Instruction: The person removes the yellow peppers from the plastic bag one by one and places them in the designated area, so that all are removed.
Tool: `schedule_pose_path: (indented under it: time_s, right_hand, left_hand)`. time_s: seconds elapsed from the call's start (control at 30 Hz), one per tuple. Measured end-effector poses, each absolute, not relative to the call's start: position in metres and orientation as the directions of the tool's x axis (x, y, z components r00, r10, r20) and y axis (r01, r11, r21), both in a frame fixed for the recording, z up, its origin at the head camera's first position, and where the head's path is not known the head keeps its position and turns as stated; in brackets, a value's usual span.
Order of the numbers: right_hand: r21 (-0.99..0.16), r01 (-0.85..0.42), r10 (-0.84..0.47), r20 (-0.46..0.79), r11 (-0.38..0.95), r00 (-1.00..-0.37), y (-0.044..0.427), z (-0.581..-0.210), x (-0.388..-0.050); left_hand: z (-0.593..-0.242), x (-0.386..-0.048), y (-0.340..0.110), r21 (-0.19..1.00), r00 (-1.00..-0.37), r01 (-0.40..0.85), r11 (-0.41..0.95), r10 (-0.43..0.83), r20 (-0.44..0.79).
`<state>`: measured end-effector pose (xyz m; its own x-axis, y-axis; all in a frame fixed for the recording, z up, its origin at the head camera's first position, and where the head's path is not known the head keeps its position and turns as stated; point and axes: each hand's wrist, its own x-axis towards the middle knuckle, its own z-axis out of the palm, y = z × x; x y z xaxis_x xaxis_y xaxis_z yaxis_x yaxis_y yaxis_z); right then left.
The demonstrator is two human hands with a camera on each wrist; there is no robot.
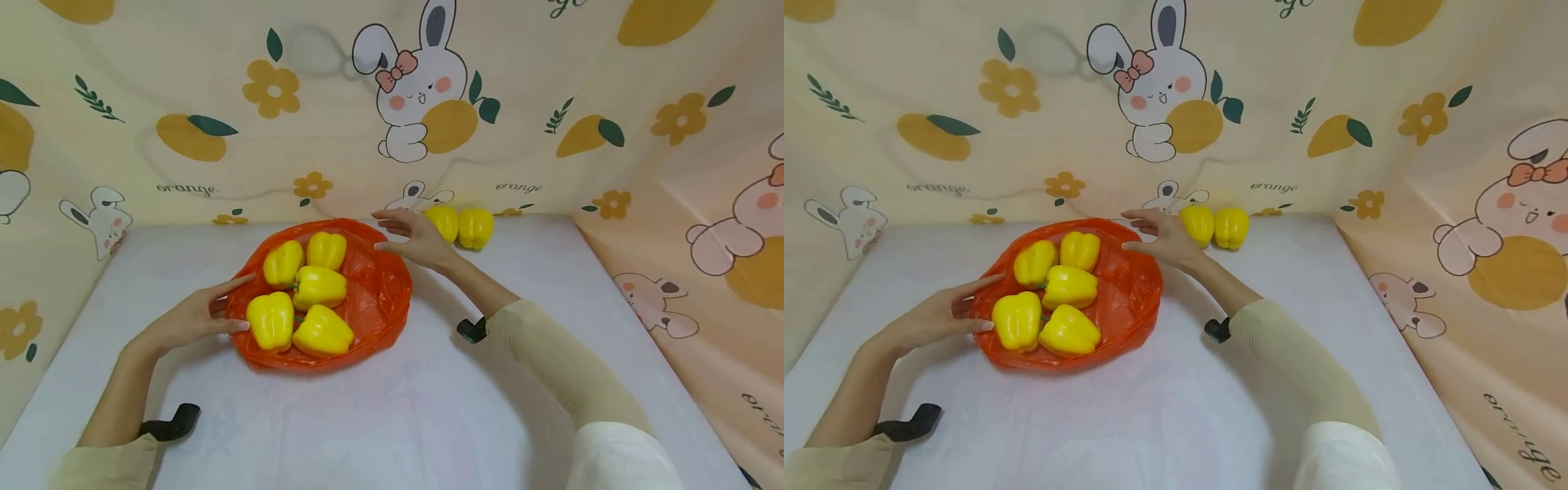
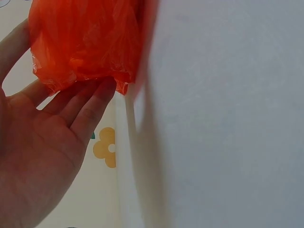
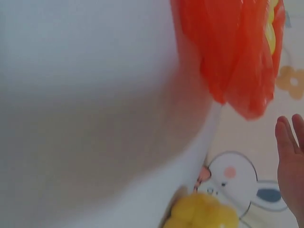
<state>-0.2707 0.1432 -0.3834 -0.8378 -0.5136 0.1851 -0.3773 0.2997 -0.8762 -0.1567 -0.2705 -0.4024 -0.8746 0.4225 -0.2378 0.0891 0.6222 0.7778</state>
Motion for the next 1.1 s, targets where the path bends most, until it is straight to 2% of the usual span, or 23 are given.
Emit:
schedule_pose_path:
  time_s: [0.1, 0.4, 0.8, 1.1]
  right_hand:
    - [-0.878, -0.381, -0.528, 0.186, 0.288, -0.828, 0.132, -0.387, -0.272]
    - [-0.842, -0.39, -0.568, 0.124, 0.374, -0.813, 0.109, -0.397, -0.264]
    - [-0.806, -0.325, -0.557, -0.007, 0.495, -0.831, 0.087, -0.407, -0.267]
    - [-0.749, -0.344, -0.552, -0.034, 0.566, -0.833, 0.072, -0.417, -0.272]
  left_hand:
    - [-0.403, -0.155, -0.27, 0.781, -0.878, 0.092, 0.618, 0.42, -0.229]
    - [-0.407, -0.155, -0.269, 0.773, -0.879, 0.076, 0.63, 0.408, -0.246]
    - [-0.404, -0.156, -0.271, 0.76, -0.88, 0.082, 0.645, 0.405, -0.249]
    - [-0.402, -0.153, -0.272, 0.761, -0.881, 0.092, 0.642, 0.408, -0.238]
